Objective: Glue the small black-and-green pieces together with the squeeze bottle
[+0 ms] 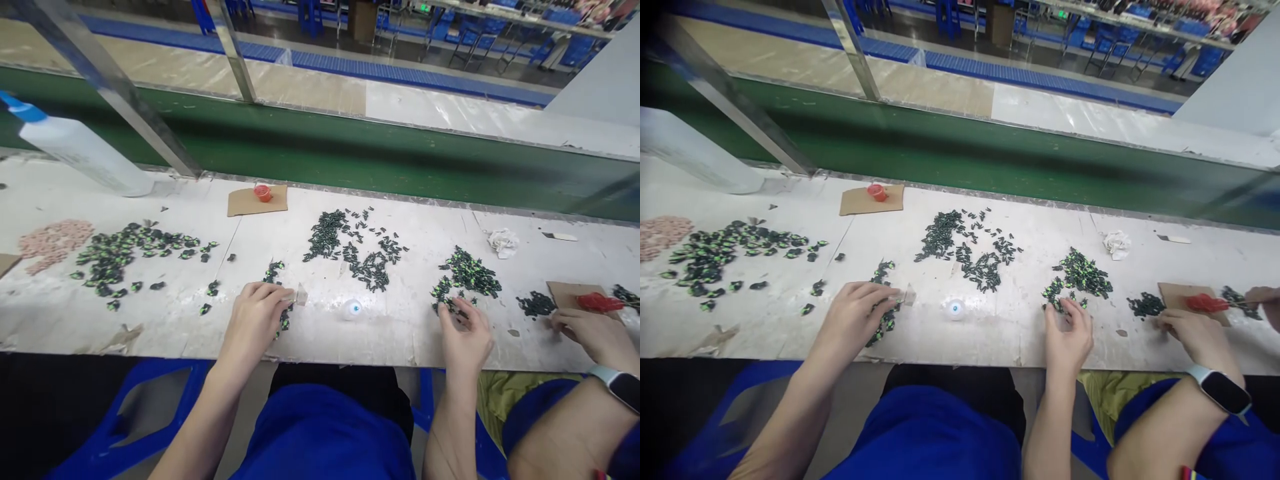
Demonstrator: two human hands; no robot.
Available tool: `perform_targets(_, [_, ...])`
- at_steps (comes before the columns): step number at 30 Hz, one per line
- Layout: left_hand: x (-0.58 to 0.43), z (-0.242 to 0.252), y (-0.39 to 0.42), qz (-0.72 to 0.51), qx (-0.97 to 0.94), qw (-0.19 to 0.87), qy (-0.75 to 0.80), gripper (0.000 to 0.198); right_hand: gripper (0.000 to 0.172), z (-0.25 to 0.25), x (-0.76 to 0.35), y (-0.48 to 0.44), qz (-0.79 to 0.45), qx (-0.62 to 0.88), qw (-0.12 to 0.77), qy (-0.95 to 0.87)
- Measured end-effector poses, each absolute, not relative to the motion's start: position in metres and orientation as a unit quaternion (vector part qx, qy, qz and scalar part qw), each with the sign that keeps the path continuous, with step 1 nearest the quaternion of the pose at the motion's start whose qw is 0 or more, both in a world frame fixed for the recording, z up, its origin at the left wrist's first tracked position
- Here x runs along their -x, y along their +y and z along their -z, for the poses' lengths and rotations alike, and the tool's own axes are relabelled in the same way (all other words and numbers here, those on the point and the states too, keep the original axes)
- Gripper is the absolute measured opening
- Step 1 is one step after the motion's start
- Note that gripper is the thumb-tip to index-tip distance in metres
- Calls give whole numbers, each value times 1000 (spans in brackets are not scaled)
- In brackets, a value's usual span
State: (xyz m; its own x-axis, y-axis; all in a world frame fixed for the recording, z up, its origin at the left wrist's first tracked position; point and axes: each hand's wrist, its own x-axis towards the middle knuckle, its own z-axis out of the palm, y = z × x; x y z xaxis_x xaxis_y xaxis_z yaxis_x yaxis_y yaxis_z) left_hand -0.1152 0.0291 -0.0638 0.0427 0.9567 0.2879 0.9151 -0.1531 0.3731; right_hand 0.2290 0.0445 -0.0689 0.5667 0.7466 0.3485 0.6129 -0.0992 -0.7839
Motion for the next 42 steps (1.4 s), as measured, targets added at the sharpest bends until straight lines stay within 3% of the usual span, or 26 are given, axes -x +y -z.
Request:
perform_targets(8, [104, 66, 36, -151, -746, 49, 647, 37, 51, 63, -148, 30, -267, 539, 409, -686])
perform_targets(14, [106, 56, 41, -283, -728, 120, 613, 33, 24, 69, -121, 37, -352, 508, 416, -667])
perform_targets(20, [77, 56, 32, -371, -708, 290, 527, 18, 25, 63, -130, 28, -484, 520, 441, -549])
perform_targets(23, [59, 70, 24, -362, -705, 287, 538, 12, 26, 62, -140, 27, -485, 528, 484, -502])
perform_targets(29, [48, 86, 16, -343, -693, 138, 618, 5, 23, 66, -149, 31, -471, 540, 549, -430])
perform_targets(37, [56, 87, 16, -343, -703, 169, 600, 13, 31, 67, -137, 27, -488, 568, 517, -415])
perform_targets(42, [51, 86, 16, -355, -680, 178, 616, 19, 24, 64, -132, 29, -454, 588, 519, -422])
